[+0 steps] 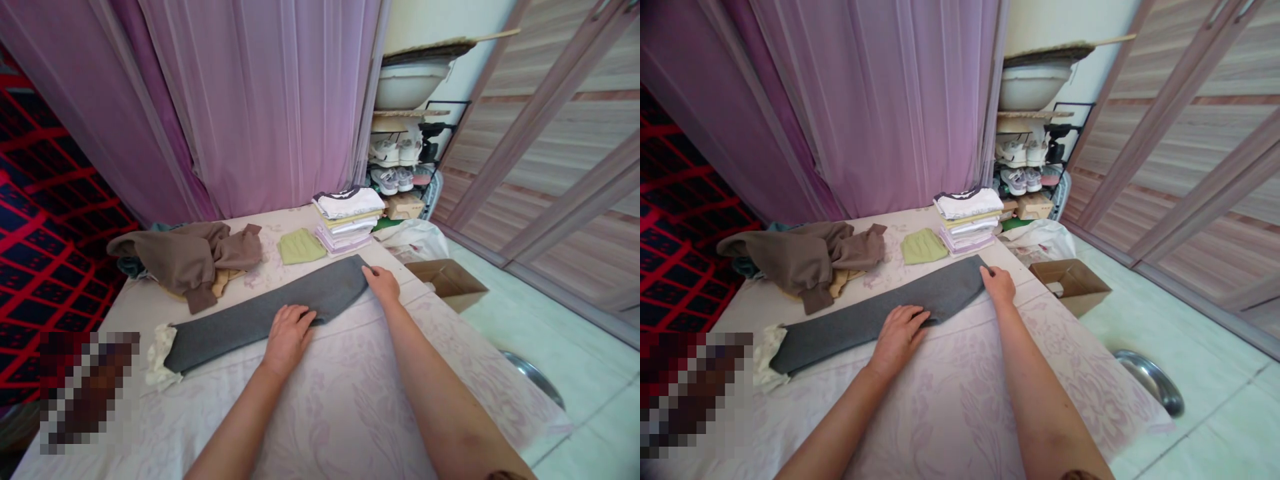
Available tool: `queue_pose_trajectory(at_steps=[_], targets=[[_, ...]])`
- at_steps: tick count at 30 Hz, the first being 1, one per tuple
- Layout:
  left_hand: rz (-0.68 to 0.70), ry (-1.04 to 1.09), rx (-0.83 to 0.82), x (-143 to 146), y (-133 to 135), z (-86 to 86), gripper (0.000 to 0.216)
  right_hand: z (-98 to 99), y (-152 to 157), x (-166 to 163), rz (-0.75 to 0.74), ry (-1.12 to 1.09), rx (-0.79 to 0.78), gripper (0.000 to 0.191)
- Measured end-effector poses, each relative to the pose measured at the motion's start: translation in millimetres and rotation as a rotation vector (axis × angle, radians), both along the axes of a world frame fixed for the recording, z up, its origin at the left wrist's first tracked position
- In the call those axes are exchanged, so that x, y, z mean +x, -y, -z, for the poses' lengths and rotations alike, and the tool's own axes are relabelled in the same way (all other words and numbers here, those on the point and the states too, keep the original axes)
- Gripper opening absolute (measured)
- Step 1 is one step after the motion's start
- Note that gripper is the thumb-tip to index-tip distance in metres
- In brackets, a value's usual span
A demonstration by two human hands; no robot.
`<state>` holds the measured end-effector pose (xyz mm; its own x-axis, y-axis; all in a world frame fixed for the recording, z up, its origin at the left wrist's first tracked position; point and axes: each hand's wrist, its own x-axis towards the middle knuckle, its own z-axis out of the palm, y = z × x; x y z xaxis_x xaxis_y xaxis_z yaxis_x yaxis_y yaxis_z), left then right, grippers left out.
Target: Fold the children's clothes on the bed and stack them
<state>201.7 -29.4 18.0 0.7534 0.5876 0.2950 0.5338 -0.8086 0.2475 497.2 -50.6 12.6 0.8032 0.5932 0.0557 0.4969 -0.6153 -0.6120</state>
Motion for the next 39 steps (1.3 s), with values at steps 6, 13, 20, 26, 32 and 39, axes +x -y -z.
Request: queue_pose_trajectory(at_steps=[6,13,20,26,32,39], targets=[[-0.023,0.046,0.029,27.4,-5.3,1.6,0.023,20.2,-8.9,13.0,-0.049,0.004,0.105,0.036],[0.053,0.146,0.033,25.3,-1.2,20.6,0.022,36.6,0.4,19.2,-0.104,0.059,0.269,0.030],[0.049,0.075,-0.009,27.7,-2.2,30.5,0.026,48.4,-0.1,19.2,-0.136,0.069,0.490,0.044],[0.031,0.045,-0.090,26.3,0.6,18.9,0.034,37.1,-3.9,18.9,-0.148,-0.016,0.415,0.042],[-0.157,0.047,-0.081,-10.0,-56.7,-10.4,0.032,10.2,-19.8,34.1,-0.203,-0.003,0.045,0.042],[-0.304,-0.297,-0.078,-48.9,-92.7,-20.5,0.024,-4.8,-34.9,40.6,-0.321,0.060,-0.040,0.026]])
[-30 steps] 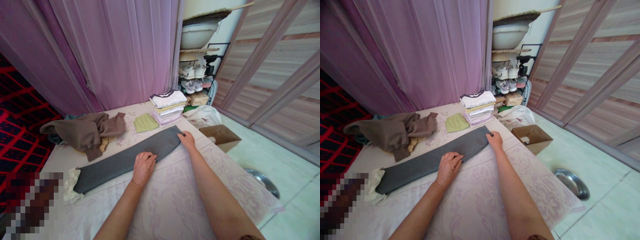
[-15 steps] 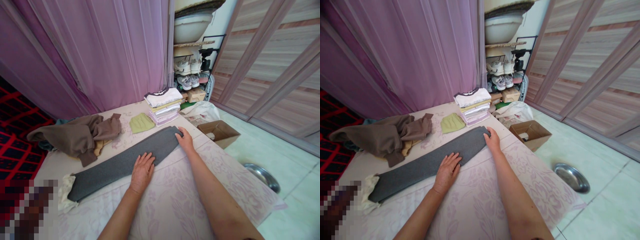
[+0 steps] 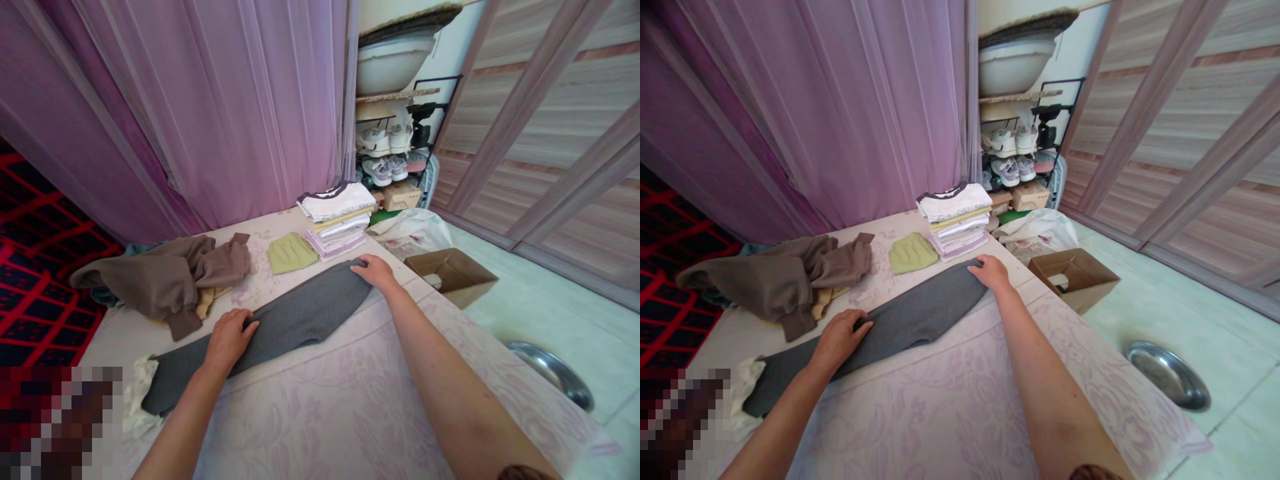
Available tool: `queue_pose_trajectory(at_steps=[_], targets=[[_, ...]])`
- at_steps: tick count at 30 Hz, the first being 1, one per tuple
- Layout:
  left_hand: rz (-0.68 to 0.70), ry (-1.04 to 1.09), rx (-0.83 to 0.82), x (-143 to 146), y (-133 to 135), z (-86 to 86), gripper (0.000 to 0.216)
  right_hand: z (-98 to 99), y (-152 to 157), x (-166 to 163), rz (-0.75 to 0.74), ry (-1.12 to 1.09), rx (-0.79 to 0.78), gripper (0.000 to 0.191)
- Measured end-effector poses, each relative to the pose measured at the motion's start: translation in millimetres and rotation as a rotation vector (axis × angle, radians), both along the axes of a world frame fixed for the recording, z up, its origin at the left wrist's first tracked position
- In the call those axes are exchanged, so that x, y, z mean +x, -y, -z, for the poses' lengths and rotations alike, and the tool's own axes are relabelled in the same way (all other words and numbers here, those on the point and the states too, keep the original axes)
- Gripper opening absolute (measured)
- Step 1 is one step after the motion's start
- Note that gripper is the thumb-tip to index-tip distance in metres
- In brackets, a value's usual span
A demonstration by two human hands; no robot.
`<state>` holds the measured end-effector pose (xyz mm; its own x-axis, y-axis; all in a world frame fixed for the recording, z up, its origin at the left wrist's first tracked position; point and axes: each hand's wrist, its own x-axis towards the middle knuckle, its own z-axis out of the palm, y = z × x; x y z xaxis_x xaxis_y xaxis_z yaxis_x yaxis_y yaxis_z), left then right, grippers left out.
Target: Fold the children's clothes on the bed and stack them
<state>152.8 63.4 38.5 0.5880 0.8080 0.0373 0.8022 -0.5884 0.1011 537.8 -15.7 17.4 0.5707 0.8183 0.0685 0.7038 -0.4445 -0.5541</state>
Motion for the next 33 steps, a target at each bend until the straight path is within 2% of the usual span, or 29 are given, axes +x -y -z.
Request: queue_pose_trajectory(at_steps=[3,6,10,13,15,17,19,21,23,26,30,33], targets=[[-0.089,-0.012,-0.001,-2.1,6.8,-2.0,0.024,-0.2,-1.9,-10.1,0.054,0.056,0.061,0.031],[-0.167,-0.054,-0.025,-2.1,10.0,-2.6,0.028,2.7,-4.4,-21.7,0.110,0.099,0.031,0.035],[-0.146,-0.052,-0.009,-2.1,9.2,1.3,0.031,3.8,-4.9,-29.5,0.109,0.157,-0.005,0.042],[-0.149,-0.023,0.088,0.5,14.1,6.3,0.035,-2.3,0.2,-37.2,0.135,0.221,0.067,0.048],[-0.111,0.035,0.172,5.8,21.5,10.5,0.037,-7.4,5.2,-49.5,0.076,0.278,0.156,0.047],[-0.012,0.089,0.194,13.8,30.3,15.8,0.038,-9.4,9.8,-67.5,-0.107,0.328,0.213,0.044],[0.086,0.094,0.136,22.2,37.9,21.9,0.041,-5.8,13.6,-86.7,-0.318,0.365,0.172,0.044],[0.106,0.064,0.053,28.3,42.4,27.3,0.049,2.8,16.8,-101.2,-0.422,0.384,0.056,0.046],[0.077,0.035,-0.007,30.9,43.6,30.6,0.056,12.5,19.2,-108.0,-0.415,0.389,-0.048,0.050],[0.059,0.019,-0.058,30.3,42.4,31.4,0.061,19.4,20.2,-108.5,-0.392,0.400,-0.094,0.051],[0.067,0.050,-0.064,30.4,42.0,30.6,0.062,9.9,17.5,-120.0,-0.361,0.366,-0.100,0.047],[0.079,0.071,-0.081,29.4,41.4,30.1,0.061,2.0,14.7,-145.7,-0.405,0.349,-0.004,0.045]])
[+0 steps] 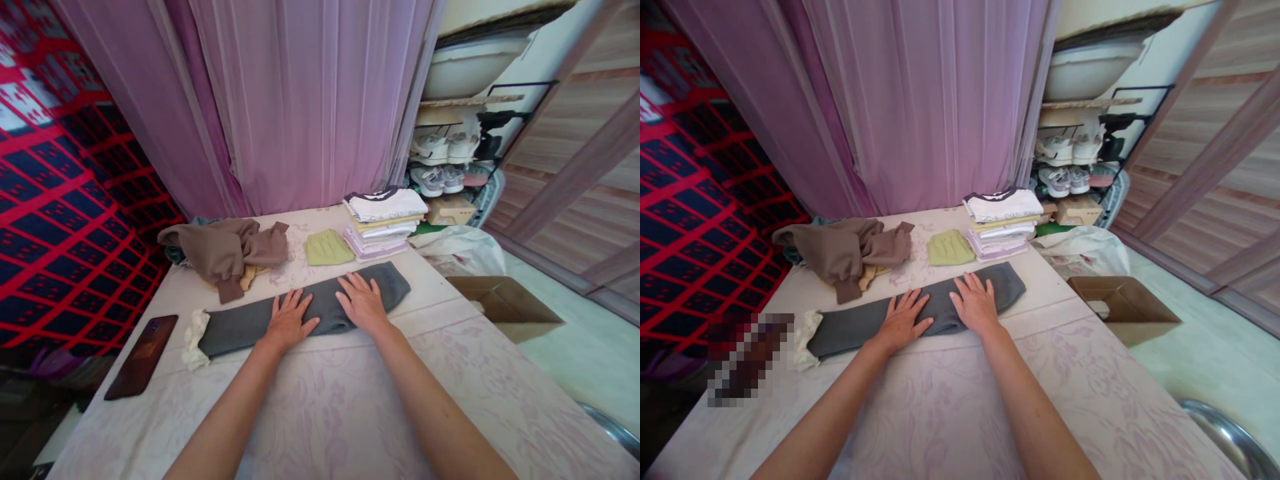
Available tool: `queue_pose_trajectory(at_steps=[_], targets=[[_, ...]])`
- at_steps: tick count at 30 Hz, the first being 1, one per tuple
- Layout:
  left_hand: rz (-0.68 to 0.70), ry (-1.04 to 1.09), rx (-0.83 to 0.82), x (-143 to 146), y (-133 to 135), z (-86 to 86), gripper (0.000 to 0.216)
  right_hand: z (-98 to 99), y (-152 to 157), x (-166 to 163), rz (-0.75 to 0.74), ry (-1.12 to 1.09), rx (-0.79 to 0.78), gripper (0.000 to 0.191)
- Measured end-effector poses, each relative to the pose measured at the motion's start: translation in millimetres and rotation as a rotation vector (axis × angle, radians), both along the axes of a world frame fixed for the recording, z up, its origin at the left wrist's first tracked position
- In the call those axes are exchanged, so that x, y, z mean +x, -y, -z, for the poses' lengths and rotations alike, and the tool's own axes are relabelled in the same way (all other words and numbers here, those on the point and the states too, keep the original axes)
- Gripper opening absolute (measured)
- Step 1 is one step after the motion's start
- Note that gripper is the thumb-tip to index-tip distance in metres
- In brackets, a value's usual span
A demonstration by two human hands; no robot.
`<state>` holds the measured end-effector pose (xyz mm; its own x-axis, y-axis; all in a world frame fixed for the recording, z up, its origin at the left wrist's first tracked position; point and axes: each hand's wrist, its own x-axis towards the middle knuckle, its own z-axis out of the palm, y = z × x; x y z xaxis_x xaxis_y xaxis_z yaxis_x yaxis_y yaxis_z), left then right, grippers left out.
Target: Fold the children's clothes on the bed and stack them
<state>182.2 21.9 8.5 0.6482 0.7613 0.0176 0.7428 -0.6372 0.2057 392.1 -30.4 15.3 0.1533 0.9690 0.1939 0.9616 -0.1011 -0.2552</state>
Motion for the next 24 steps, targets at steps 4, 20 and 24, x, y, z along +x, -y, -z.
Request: queue_pose_trajectory(at_steps=[4,20,24], targets=[[-0.015,0.013,-0.010,-26.5,-6.2,-2.8,0.055,6.5,-1.5,-31.9,-0.095,-0.007,-0.047,0.047],[-0.292,-0.021,0.068,-116.1,-14.2,-2.5,0.055,-1.8,-3.9,-106.9,-0.111,0.063,-0.004,0.047],[-0.279,0.107,0.110,-119.1,-9.6,-0.9,0.053,18.0,0.9,-130.4,-0.130,0.077,-0.009,0.044]])
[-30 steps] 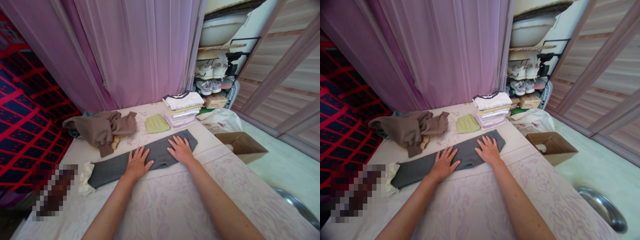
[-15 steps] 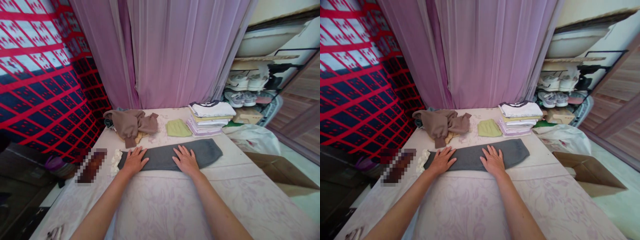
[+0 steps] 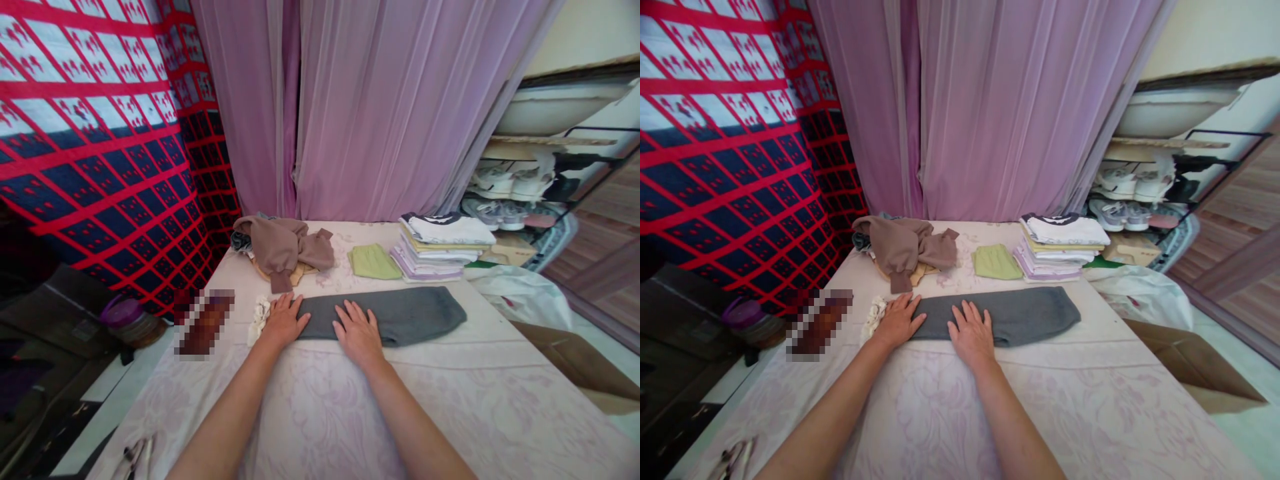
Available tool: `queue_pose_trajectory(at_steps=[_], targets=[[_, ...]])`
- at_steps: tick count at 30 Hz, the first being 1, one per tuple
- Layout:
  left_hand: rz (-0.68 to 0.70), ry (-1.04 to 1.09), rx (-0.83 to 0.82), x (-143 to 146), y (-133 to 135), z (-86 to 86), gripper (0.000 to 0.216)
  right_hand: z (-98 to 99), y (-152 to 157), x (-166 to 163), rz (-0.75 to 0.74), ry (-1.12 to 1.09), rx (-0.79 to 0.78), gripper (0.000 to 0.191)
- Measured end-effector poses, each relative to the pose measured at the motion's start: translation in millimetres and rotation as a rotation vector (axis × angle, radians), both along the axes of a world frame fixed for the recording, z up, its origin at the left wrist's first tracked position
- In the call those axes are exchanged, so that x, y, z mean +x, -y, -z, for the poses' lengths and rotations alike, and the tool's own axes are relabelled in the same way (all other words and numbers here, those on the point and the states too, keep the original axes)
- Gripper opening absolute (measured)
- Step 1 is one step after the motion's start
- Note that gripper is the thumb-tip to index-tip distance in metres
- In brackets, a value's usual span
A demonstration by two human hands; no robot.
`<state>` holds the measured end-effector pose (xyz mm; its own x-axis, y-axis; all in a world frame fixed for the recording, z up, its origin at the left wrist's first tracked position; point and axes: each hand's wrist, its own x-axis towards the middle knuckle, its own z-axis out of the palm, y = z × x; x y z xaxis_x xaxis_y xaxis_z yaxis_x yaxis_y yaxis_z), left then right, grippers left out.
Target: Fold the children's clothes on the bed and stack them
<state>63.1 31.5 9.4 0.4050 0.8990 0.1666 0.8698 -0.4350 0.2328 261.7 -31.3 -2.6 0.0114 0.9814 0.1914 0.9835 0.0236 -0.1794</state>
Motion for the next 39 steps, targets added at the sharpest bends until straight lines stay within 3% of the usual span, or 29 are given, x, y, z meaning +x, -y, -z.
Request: queue_pose_trajectory(at_steps=[5,7,9,12,14,16,19,23,31,35,37,39], targets=[[0.161,0.135,0.111,-6.3,18.6,-2.4,0.039,8.3,1.8,3.0,0.011,0.001,0.061,0.041],[0.159,0.248,0.236,-17.2,22.1,-8.5,0.038,8.8,1.8,4.2,0.017,-0.002,0.086,0.040],[-0.001,0.349,0.375,-37.5,20.0,-15.2,0.036,9.8,1.8,4.2,0.020,-0.004,0.108,0.039],[-0.442,0.310,0.414,-81.2,11.4,-19.3,0.042,11.8,1.5,3.6,0.020,-0.008,0.129,0.038],[-0.712,0.188,0.277,-109.9,7.3,-16.5,0.054,12.7,1.1,3.6,0.021,-0.013,0.134,0.038],[-0.864,0.075,0.058,-131.1,6.2,-12.1,0.064,13.2,0.8,3.9,0.020,-0.015,0.137,0.038],[-0.893,-0.017,-0.142,-144.9,7.7,-10.4,0.069,13.7,0.6,4.5,0.017,-0.015,0.147,0.037],[-0.900,-0.051,-0.214,-145.9,7.7,-17.9,0.072,15.3,0.2,6.0,0.011,-0.013,0.163,0.037],[-0.891,0.006,-0.103,-153.5,5.0,-11.2,0.072,21.4,-2.1,11.8,-0.012,-0.012,0.140,0.039],[-0.884,0.313,-0.071,-157.1,-1.1,-14.9,0.076,20.4,-1.2,9.3,-0.002,-0.010,0.159,0.038],[-0.865,0.694,-0.161,-158.1,-2.6,-20.5,0.071,19.1,-0.5,7.5,0.005,-0.012,0.172,0.037],[-0.751,1.164,-0.358,-158.6,-0.6,-26.1,0.063,18.3,-0.1,6.5,0.006,-0.014,0.182,0.037]])
